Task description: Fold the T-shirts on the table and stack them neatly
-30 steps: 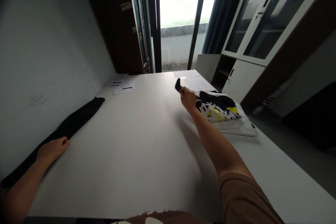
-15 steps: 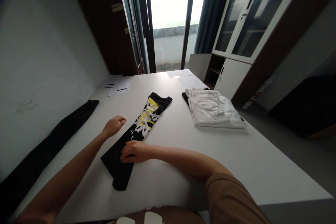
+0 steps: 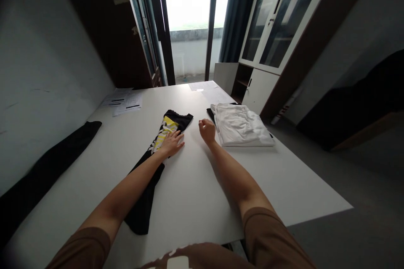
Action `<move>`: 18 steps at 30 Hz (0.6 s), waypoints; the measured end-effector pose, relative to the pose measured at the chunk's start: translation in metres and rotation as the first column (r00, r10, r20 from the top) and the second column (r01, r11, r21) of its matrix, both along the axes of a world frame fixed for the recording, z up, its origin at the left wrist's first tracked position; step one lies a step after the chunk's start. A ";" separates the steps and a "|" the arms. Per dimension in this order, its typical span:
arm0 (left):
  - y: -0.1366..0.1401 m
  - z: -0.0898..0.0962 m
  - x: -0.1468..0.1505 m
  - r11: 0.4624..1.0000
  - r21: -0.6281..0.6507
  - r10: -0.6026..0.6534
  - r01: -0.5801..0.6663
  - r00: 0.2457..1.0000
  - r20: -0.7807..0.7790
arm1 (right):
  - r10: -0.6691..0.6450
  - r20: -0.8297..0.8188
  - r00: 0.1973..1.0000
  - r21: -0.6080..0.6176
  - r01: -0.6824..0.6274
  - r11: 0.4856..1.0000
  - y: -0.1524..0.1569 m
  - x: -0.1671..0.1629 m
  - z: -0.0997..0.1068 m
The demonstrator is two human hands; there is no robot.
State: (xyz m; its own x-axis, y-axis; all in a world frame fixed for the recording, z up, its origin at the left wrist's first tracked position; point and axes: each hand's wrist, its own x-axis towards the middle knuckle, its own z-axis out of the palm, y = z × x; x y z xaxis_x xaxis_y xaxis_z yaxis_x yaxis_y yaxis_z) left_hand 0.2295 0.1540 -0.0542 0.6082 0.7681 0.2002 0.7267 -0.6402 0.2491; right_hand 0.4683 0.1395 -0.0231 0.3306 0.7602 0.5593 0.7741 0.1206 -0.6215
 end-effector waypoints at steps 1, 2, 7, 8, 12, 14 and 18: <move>0.004 -0.003 -0.003 1.000 -0.006 0.007 -0.007 1.000 -0.017 | -0.051 0.025 0.998 -0.008 0.051 0.999 0.003 0.012 -0.003; 0.009 -0.005 -0.011 0.999 -0.008 0.031 -0.031 0.999 -0.030 | -0.093 0.047 0.995 -0.015 0.094 0.995 0.005 0.022 -0.006; 0.040 -0.008 -0.119 0.969 0.038 0.248 -0.246 0.956 -0.156 | -0.219 0.087 0.972 -0.076 0.226 0.971 0.010 0.051 -0.020; 0.044 -0.006 -0.154 0.955 0.049 0.298 -0.294 0.934 -0.196 | -0.226 0.091 0.970 -0.088 0.234 0.968 0.012 0.053 -0.023; 0.039 0.014 -0.310 0.826 0.117 0.548 -0.551 0.738 -0.394 | -0.230 0.118 0.966 -0.135 0.246 0.960 0.023 0.054 -0.026; 0.026 0.028 -0.377 0.752 0.136 0.633 -0.645 0.650 -0.421 | -0.236 0.145 0.961 -0.159 0.258 0.953 0.030 0.057 -0.023; -0.010 0.042 -0.445 0.706 0.195 0.693 -0.681 0.609 -0.386 | -0.291 0.228 0.929 -0.203 0.338 0.919 0.044 0.079 -0.011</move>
